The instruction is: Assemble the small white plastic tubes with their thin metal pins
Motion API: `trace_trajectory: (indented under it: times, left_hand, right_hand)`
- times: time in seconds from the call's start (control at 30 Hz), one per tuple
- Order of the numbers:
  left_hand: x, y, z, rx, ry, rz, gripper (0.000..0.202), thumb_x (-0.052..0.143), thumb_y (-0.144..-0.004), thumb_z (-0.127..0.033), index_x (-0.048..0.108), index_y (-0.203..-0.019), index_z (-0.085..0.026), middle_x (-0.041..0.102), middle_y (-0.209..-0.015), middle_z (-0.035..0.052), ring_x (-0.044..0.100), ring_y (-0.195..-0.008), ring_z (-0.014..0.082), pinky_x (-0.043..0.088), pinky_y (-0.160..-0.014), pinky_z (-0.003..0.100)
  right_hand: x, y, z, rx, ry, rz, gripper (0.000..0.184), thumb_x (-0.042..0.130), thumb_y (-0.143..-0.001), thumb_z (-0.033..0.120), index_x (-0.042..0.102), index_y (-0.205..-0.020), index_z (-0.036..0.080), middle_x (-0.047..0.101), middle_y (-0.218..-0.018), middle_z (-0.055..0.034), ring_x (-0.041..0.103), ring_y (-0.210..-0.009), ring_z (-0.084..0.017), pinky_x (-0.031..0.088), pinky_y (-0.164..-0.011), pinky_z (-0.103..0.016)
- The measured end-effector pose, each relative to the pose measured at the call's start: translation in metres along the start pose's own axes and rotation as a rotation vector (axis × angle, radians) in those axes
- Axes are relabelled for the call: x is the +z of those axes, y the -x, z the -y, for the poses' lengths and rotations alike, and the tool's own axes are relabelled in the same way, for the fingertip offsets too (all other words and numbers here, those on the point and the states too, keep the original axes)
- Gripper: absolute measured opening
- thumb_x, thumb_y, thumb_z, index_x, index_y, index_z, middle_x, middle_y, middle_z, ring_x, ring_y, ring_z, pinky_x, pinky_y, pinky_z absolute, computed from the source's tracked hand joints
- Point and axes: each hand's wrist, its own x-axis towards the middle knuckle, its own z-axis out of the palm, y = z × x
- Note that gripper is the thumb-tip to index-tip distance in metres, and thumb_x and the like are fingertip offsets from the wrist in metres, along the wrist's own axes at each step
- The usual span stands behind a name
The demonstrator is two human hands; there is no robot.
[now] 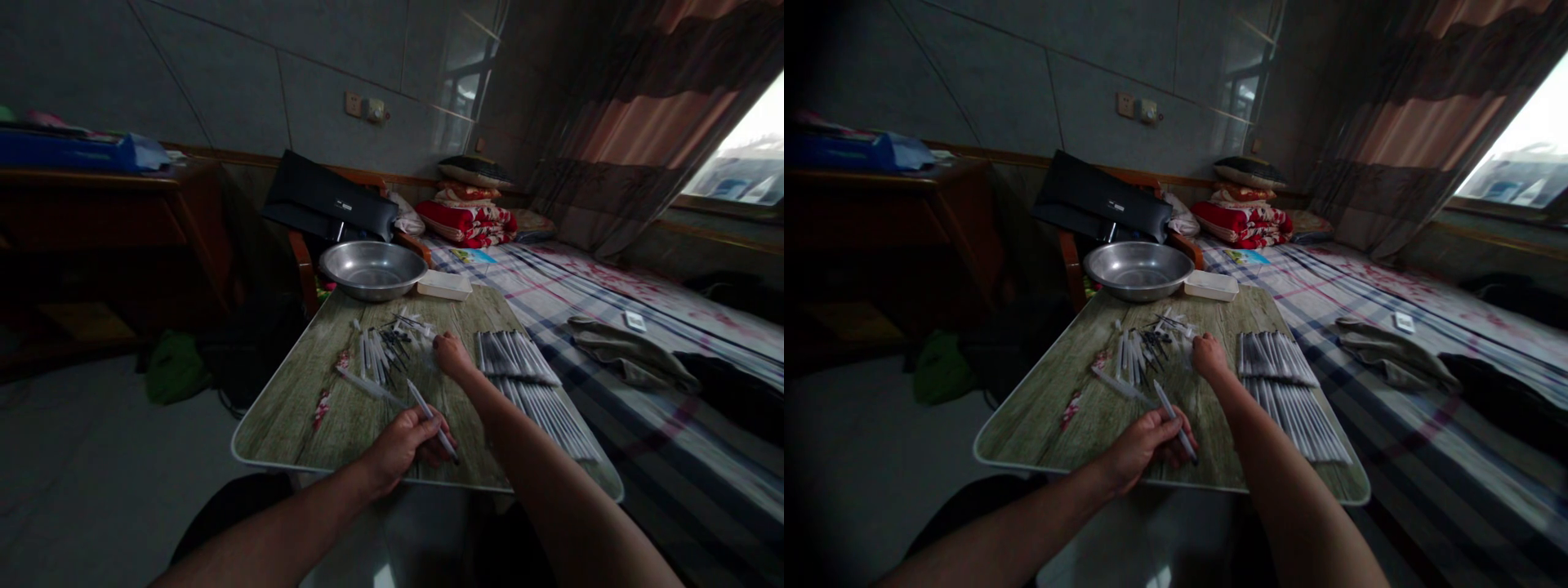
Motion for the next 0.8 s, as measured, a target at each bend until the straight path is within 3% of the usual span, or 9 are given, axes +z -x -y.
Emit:
trace_trajectory:
  times: [0.4,0.8]
  left_hand:
    - [-0.001,-0.002,0.001,0.002,-0.018,0.008,0.034,0.065,-0.077,-0.046,0.057,-0.083,-0.014,0.071,-0.078,0.0086,0.065,-0.062,0.0140,0.044,-0.053,0.021]
    - [-0.010,-0.007,0.000,0.023,-0.009,-0.063,0.030,0.066,-0.078,-0.042,0.058,-0.081,-0.014,0.071,-0.077,0.0090,0.064,-0.060,0.0125,0.044,-0.051,0.019]
  right_hand:
    - [0.005,0.011,-0.009,0.007,-0.111,-0.049,0.030,0.051,-0.074,0.005,0.063,-0.101,0.013,0.061,-0.102,-0.0116,0.058,-0.091,-0.017,0.039,-0.079,-0.022]
    - [0.005,0.027,-0.020,0.009,-0.186,-0.067,0.033,0.054,-0.070,0.003,0.062,-0.099,0.013,0.067,-0.092,-0.0082,0.058,-0.086,-0.017,0.039,-0.077,-0.023]
